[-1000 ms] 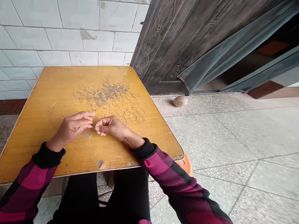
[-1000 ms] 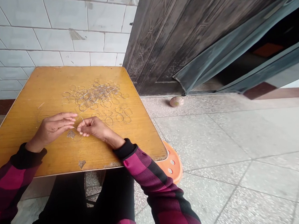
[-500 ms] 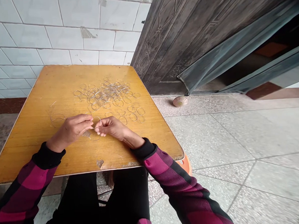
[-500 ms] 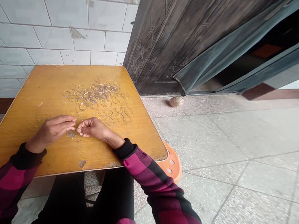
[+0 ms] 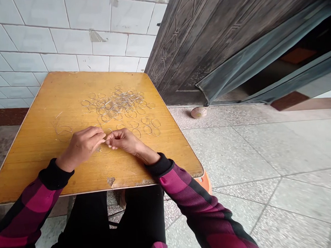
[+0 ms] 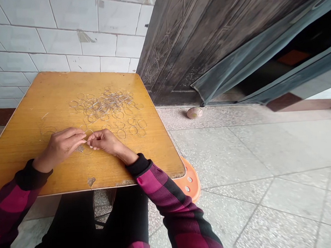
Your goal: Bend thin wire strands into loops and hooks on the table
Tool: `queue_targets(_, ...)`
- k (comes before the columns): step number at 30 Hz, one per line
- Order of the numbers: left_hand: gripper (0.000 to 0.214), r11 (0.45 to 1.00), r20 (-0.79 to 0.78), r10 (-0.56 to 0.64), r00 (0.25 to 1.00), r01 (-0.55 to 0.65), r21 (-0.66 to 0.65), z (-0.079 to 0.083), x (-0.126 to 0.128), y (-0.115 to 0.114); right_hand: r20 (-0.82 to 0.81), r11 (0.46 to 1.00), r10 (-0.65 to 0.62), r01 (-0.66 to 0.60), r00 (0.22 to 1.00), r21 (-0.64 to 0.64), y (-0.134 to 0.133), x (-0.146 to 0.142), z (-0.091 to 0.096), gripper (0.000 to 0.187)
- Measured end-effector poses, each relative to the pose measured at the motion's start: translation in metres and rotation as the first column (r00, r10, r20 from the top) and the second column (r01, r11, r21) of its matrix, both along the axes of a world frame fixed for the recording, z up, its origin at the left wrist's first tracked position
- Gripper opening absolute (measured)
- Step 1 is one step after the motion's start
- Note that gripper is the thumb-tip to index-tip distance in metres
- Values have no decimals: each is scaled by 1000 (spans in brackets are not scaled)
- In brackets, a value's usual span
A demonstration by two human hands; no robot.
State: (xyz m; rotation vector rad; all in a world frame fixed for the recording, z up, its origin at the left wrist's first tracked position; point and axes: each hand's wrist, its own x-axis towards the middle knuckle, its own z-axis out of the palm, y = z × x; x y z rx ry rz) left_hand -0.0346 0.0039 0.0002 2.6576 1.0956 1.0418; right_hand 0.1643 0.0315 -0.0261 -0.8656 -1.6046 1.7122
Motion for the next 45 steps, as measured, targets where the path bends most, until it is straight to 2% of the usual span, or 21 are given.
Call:
queue_targets(2,22,990,196,7,981,20,-136,-1,3,0,1,1000,-8,8,1000,3,1,0,-1,19)
queue_targets(4,34,926,436,40,899,131,-355,-3,5,1,-11,1000,8,-8,1000,-4,0,0,0,19)
queue_targets(6,35,775,645,111,756,341,-533,-6,7,4,-40,999,39,-40,998,-13,-1,-1,1,19)
queue_targets(7,33,686,715,153,682,448,-573,-8,8,6,-57,998,57,-58,997,-15,-2,-2,1,19)
queue_targets(9,30,538,785,209,583,602,-590,-13,9,11,-92,996,85,-87,992,-16,-4,-3,2,19)
queue_targets(11,29,444,805,226,549,677,-587,-17,10,15,-118,993,113,-116,987,-20,-5,-4,3,19)
queue_targets(16,32,330,834,247,493,767,-551,-19,11,20,-143,991,124,-129,982,-27,-6,-4,3,17)
queue_targets(19,30,307,845,264,466,789,-531,-21,11,22,-143,990,135,-138,980,-12,-6,-3,3,15)
queue_targets(24,29,309,854,285,435,802,-512,-23,12,24,-144,988,156,-157,977,5,-6,-3,4,14)
queue_targets(33,25,335,863,294,411,801,-496,-23,14,24,-138,991,130,-132,982,-9,-6,-4,3,16)
queue_targets(45,23,340,859,316,403,797,-499,-27,17,25,-123,992,126,-128,984,-1,-5,-5,1,14)
